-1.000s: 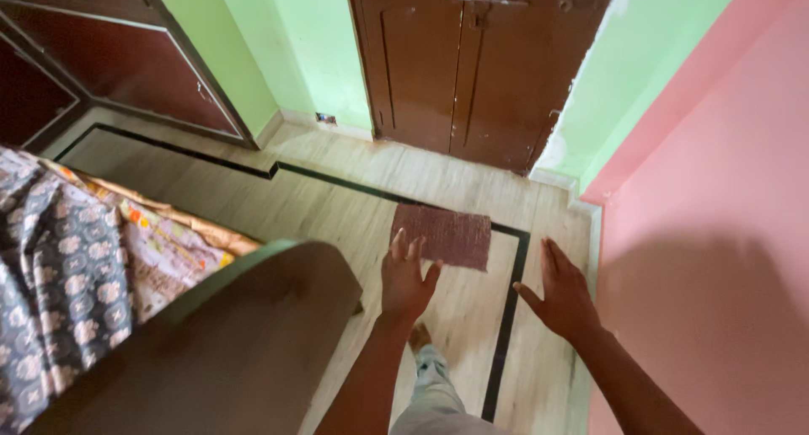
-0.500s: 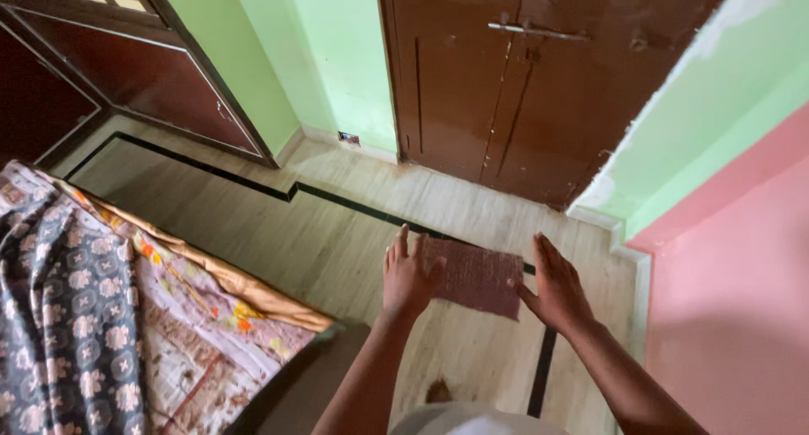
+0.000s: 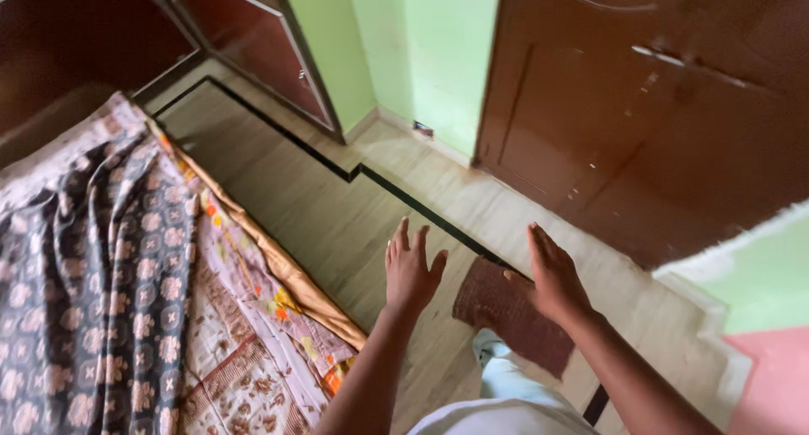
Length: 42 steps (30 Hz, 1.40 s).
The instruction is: The person spreads a patterned sheet over a mattress on a wooden bed, tucks the edges of the sheet under the mattress, and places a floral pillow at the head of the bed.
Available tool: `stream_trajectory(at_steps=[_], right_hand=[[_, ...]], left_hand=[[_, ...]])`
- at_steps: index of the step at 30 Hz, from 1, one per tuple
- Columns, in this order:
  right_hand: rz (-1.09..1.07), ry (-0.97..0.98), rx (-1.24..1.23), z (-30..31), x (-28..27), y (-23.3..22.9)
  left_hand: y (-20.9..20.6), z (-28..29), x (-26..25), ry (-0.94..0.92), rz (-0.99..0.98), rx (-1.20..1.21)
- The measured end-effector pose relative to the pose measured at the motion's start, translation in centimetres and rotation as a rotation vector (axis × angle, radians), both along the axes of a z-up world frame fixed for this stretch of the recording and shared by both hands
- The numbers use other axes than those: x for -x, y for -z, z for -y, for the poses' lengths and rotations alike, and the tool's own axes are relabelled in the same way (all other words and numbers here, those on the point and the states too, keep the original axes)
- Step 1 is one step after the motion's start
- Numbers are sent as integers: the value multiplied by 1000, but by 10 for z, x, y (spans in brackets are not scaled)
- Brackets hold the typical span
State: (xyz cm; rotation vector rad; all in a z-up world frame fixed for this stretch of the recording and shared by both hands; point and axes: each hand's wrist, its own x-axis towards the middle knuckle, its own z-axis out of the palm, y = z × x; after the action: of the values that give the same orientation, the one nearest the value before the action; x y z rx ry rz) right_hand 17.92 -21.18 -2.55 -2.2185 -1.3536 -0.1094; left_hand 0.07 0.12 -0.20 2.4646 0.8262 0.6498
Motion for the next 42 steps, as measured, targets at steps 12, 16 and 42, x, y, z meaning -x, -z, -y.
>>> stream_trajectory(at_steps=[12, 16, 42], right_hand=[[30, -288, 136, -139, -118, -31], [72, -412, 194, -178, -140, -40], [44, -772, 413, -450, -34, -60]], left_hand=[[-1, -72, -53, -341, -73, 89], [-4, -80, -60, -473, -17, 62], [-1, -242, 53, -971, -45, 79]])
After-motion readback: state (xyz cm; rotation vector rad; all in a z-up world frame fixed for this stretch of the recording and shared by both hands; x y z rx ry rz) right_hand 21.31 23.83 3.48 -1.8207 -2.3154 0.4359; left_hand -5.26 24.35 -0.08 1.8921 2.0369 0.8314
